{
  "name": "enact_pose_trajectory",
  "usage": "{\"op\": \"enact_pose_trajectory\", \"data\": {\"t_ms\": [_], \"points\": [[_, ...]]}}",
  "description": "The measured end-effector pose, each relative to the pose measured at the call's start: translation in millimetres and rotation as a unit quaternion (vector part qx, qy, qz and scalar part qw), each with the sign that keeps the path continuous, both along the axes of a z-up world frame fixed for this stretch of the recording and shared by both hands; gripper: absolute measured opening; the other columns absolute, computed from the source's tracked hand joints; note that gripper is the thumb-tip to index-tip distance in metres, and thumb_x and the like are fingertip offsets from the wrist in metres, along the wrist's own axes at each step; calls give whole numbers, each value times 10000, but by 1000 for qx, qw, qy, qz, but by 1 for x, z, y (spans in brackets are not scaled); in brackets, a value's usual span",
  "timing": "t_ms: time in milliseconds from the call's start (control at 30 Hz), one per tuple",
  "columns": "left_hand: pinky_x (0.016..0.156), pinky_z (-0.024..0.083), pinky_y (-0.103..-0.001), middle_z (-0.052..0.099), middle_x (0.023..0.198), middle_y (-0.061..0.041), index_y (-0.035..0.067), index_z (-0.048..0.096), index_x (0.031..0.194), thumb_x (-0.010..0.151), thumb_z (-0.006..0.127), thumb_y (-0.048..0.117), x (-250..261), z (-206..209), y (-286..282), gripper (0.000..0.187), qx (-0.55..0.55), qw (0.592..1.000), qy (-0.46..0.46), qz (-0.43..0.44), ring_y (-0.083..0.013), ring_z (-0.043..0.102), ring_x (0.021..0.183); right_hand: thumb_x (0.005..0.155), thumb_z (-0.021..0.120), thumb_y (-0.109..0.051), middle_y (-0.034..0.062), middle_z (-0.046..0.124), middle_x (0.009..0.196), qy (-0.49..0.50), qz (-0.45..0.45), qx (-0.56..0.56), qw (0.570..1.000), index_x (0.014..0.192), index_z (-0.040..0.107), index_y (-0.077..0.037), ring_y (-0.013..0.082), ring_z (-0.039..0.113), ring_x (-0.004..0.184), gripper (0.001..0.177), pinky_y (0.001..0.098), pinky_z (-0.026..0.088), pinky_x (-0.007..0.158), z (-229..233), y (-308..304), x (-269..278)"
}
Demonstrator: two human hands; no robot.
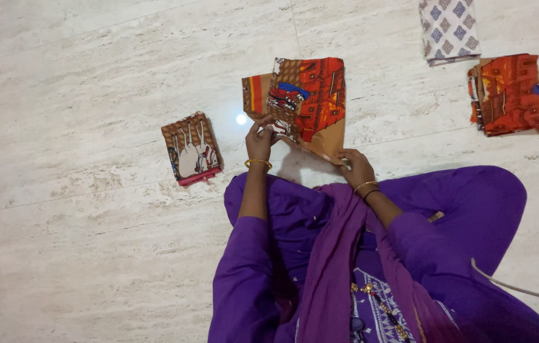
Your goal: The person sits on the floor and folds several patterned textile pieces one by one. They unfold each piece, smooth it out, fold it into a compact rectangle, and place it on a growing stack. The process is repeated for multiple items.
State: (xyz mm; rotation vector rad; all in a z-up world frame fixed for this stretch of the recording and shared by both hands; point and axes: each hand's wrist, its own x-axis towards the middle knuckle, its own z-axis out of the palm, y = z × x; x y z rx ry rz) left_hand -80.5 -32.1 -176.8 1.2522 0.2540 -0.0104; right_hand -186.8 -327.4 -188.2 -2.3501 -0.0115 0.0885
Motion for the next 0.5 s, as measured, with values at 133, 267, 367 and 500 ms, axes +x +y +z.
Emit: {"op": "enact_pose_trajectory", "data": {"t_ms": [133,267,367,500], "points": [[658,569,-193,711,933,-2,20,685,1237,1024,584,40,-8,32,3,237,56,997,-39,29,-36,609,720,912,648,-25,80,717,1273,-59,-73,112,989,1202,728,-92,237,707,1122,308,329,552,950,51,-20,17],[578,456,-173,621,820,36,13,734,1195,1064,599,91,-18,95,-2,204,85,988,-114,65,-9,503,654,960,676,-4,96,738,1229,-211,-55,137,966,1154,736,-59,234,704,1166,211,337,542,993,152,-38,35],[533,367,-179,687,858,21,8,740,1180,1042,616,99,-31,153,-7,207,59,985,-134,92,-1,456,616,1046,653,-61,129,726,1224,-325,-34,143,934,1171,736,-53,259,691,1198,150,377,539,1050,226,-52,31],[570,411,-188,694,869,3,12,717,1287,1060,616,104,-39,196,-20,265,28,974,-196,115,-11,511,662,1171,577,-230,110,698,1178,-461,-42,122,878,1229,739,-44,241,657,1105,254,345,528,990,281,-64,32]]}}
